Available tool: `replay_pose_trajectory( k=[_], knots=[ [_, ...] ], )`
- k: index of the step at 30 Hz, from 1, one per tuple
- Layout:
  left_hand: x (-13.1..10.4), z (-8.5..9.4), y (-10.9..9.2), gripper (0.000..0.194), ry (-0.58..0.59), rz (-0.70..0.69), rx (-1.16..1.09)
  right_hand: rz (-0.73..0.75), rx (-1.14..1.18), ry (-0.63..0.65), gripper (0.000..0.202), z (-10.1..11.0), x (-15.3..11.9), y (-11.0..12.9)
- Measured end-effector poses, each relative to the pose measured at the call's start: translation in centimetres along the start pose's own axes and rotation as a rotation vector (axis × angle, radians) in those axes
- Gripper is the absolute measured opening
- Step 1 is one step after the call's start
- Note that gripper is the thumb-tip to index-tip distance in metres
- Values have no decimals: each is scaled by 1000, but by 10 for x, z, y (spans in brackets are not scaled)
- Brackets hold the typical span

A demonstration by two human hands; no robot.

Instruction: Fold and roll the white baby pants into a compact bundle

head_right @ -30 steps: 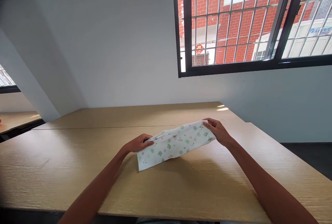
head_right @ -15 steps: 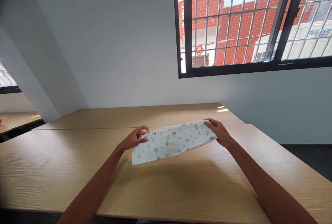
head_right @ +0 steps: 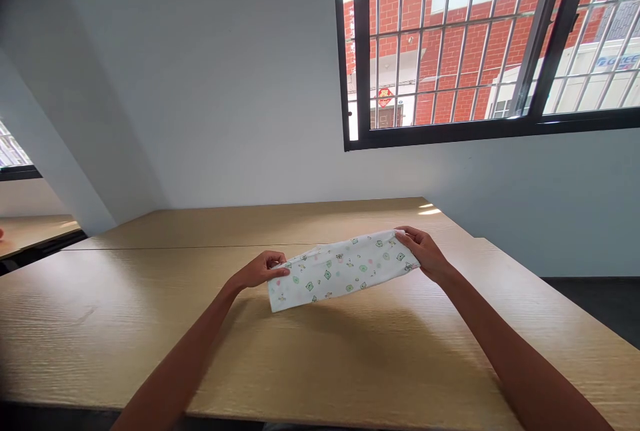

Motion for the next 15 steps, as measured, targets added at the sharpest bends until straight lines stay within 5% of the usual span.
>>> replay_pose_trajectory(
  k=[15],
  knots=[
    [-3, 27, -6, 40, -278, -77, -163, -13, 56, -29, 46, 10, 2, 0]
  ],
)
Point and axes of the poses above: each hand's wrist, its own x-axis towards the middle knuckle, its own z-axis out of the back of the hand, y = z × x, the point moved 9 cm from there along x, towards the middle knuckle, and after that the axes turned 11 degrees about -z, right-handed, at the moved point
